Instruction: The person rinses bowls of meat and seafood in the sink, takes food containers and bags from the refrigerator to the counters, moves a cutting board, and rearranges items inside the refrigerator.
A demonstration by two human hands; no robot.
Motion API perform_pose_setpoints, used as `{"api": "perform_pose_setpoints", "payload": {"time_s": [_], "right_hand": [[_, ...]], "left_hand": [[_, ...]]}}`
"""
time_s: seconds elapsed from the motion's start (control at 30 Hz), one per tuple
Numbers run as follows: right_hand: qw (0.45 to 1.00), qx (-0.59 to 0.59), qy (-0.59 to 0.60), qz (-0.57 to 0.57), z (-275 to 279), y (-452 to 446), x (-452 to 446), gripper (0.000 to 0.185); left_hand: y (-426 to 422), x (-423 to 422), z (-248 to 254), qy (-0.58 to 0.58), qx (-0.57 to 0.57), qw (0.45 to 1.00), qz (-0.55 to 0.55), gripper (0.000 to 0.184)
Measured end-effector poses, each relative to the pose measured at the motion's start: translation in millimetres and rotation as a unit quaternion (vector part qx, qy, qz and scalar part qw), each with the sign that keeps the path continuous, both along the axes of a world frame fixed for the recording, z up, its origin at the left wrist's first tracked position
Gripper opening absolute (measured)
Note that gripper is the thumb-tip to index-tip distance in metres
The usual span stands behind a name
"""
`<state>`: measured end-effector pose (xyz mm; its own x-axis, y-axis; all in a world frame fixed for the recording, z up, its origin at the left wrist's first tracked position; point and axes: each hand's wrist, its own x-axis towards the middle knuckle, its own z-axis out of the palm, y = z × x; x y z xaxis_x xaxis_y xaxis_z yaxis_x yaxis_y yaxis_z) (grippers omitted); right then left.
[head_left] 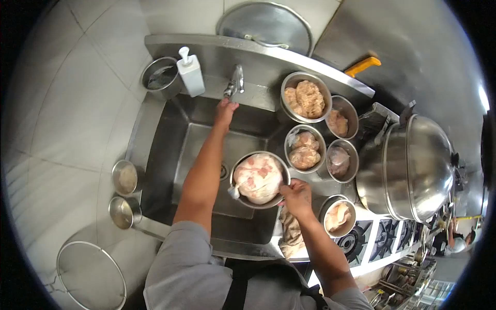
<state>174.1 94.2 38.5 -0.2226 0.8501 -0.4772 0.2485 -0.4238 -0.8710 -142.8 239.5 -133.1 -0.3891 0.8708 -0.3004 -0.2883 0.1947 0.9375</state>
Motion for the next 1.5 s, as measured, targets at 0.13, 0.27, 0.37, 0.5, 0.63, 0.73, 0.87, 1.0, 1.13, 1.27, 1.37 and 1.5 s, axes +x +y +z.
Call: {"api": "perform_pose_setpoints", "payload": {"time_s": [0.13,0.27,0.37,0.5,0.63,0.73,0.87,1.0,1.13,1.27,1.37,1.5], "right_hand": [[0.996,0.045,-0.066,0.042,5,11,-20,0.024],[0.955,0.247,-0.105,0.125,-19,31,-44,0.026],[0.901,0.362,-0.136,0.199,-12,58,-79,0.018],[0.824,0.463,-0.155,0.286,-1,85,-115,0.014],[0.825,0.453,-0.153,0.302,-10,106,-121,0.017],[0.831,0.438,-0.155,0.306,-15,114,-121,0.016],[0.836,0.456,-0.173,0.25,-33,121,-130,0.014],[0.86,0.392,-0.233,0.228,-21,111,-132,0.015],[0.872,0.351,-0.256,0.224,-42,118,-124,0.02],[0.88,0.353,-0.231,0.218,-57,128,-111,0.024],[0.868,0.355,-0.246,0.245,-51,128,-119,0.025],[0.847,0.36,-0.277,0.277,-41,132,-127,0.025]], "left_hand": [[-7,27,59,-0.259,0.089,0.948,-0.163,0.062],[-83,32,70,-0.12,-0.058,0.972,-0.195,0.063],[-138,31,51,-0.476,-0.071,0.859,-0.176,0.069],[-140,50,20,-0.557,0.093,0.825,-0.005,0.08],[-133,53,30,-0.507,0.128,0.851,0.049,0.083],[-128,49,25,-0.476,0.105,0.87,0.067,0.084],[-118,50,44,-0.462,0.108,0.878,0.065,0.088],[-108,41,36,-0.513,0.049,0.856,0.04,0.084],[-96,25,16,-0.461,-0.045,0.886,0.023,0.07],[-100,23,37,-0.357,-0.065,0.931,-0.039,0.061],[-109,31,40,-0.403,-0.03,0.915,-0.011,0.061],[-129,54,25,-0.462,0.073,0.884,0.012,0.072]]}}
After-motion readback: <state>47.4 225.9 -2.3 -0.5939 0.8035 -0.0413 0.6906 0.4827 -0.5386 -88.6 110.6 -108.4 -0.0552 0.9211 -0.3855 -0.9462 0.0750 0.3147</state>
